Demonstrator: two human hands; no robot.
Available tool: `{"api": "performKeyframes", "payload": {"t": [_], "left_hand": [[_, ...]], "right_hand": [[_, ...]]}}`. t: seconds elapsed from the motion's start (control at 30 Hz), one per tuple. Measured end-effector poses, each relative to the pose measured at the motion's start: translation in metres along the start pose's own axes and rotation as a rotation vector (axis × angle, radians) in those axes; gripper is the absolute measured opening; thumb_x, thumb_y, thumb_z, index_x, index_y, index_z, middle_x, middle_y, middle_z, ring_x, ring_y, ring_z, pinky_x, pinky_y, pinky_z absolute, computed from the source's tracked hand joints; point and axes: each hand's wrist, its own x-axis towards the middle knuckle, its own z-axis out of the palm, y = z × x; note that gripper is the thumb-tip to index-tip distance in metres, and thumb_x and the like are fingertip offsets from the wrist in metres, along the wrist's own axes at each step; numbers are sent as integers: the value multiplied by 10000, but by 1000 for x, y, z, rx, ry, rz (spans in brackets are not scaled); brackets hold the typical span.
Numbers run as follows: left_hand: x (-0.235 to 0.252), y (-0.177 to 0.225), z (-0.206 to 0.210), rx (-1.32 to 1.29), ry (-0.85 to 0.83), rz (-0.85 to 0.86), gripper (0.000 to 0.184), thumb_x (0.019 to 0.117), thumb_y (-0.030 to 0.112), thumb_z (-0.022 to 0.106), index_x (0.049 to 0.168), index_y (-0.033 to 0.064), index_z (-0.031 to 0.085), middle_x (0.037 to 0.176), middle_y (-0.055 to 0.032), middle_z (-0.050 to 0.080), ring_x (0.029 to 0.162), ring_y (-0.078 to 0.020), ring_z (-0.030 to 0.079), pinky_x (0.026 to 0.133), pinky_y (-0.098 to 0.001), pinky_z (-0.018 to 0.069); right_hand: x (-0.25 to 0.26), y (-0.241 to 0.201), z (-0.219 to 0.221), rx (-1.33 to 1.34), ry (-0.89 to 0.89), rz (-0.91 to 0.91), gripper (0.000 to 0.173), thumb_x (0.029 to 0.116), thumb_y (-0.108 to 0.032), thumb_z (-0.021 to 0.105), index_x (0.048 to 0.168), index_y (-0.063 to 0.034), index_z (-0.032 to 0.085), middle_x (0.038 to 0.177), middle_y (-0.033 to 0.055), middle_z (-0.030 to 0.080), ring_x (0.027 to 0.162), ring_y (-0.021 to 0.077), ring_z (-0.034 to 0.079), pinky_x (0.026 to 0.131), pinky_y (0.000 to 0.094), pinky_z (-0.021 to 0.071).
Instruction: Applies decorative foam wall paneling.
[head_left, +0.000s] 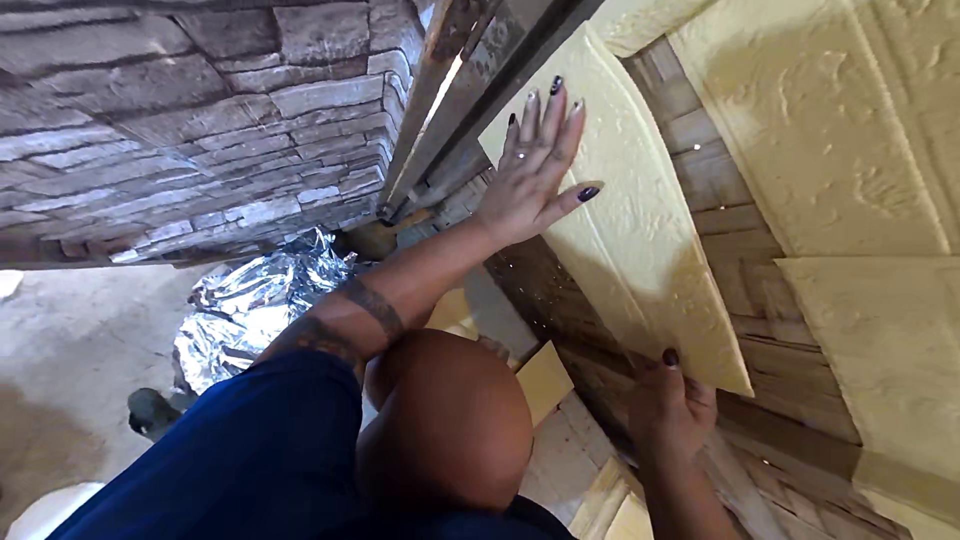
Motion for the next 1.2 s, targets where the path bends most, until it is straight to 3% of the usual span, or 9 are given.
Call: {"api": "performKeyframes", "payload": {"t": [0.07, 0.27, 0.47, 0.67, 0.93, 1.2], "left_hand": [[-3, -4, 0, 63, -29, 100, 885, 1033, 659, 256, 1544, -54, 376, 1597, -315, 324, 1489, -526, 267, 1202, -670, 180], [-11, -21, -12, 275, -151, 223, 743, 1059, 577, 334, 1543, 21, 425, 1593, -243, 389, 1482, -481, 320, 1208, -638, 179], [-10, -54, -26, 452, -214, 317, 574, 1082, 431, 376, 1537, 92, 456, 1591, -169, 428, 1474, -433, 361, 1183, -627, 218], [-1, -78, -31, 612, -210, 409, 566, 1065, 494, 438, 1509, 150, 506, 1558, -103, 491, 1447, -382, 415, 1167, -603, 242], [10, -68, -29, 665, -167, 397, 525, 1073, 472, 427, 1519, 205, 505, 1565, -8, 493, 1454, -352, 406, 1150, -637, 215], [32, -48, -29, 664, -120, 377, 535, 1071, 499, 404, 1536, 247, 485, 1574, 10, 483, 1483, -389, 356, 1136, -675, 209]], "right_hand": [[7, 2, -3, -4, -3, -5, 137, 1056, -194, 538, 1133, -206, 651, 1093, -86, 742, 1072, 117, 698, 976, 377, 575], [26, 9, -8, -15, 52, 35, 162, 1058, -87, 445, 1170, -90, 563, 1064, -65, 720, 1020, 114, 702, 940, 376, 589], [40, 13, -12, -10, 37, 55, 171, 1060, -112, 465, 1179, -138, 585, 1071, -82, 721, 1036, 110, 699, 967, 376, 580], [52, 16, -17, -24, -6, 18, 182, 1062, -239, 529, 1220, -216, 617, 1158, -98, 709, 1112, 113, 675, 1005, 396, 557], [58, 16, -15, 0, 6, 7, 190, 1061, -203, 527, 1226, -190, 619, 1171, -78, 706, 1113, 129, 676, 1004, 401, 557], [59, 12, -12, -12, 12, 15, 189, 1065, -185, 515, 1226, -187, 613, 1173, -76, 707, 1113, 133, 679, 1012, 401, 555]]}}
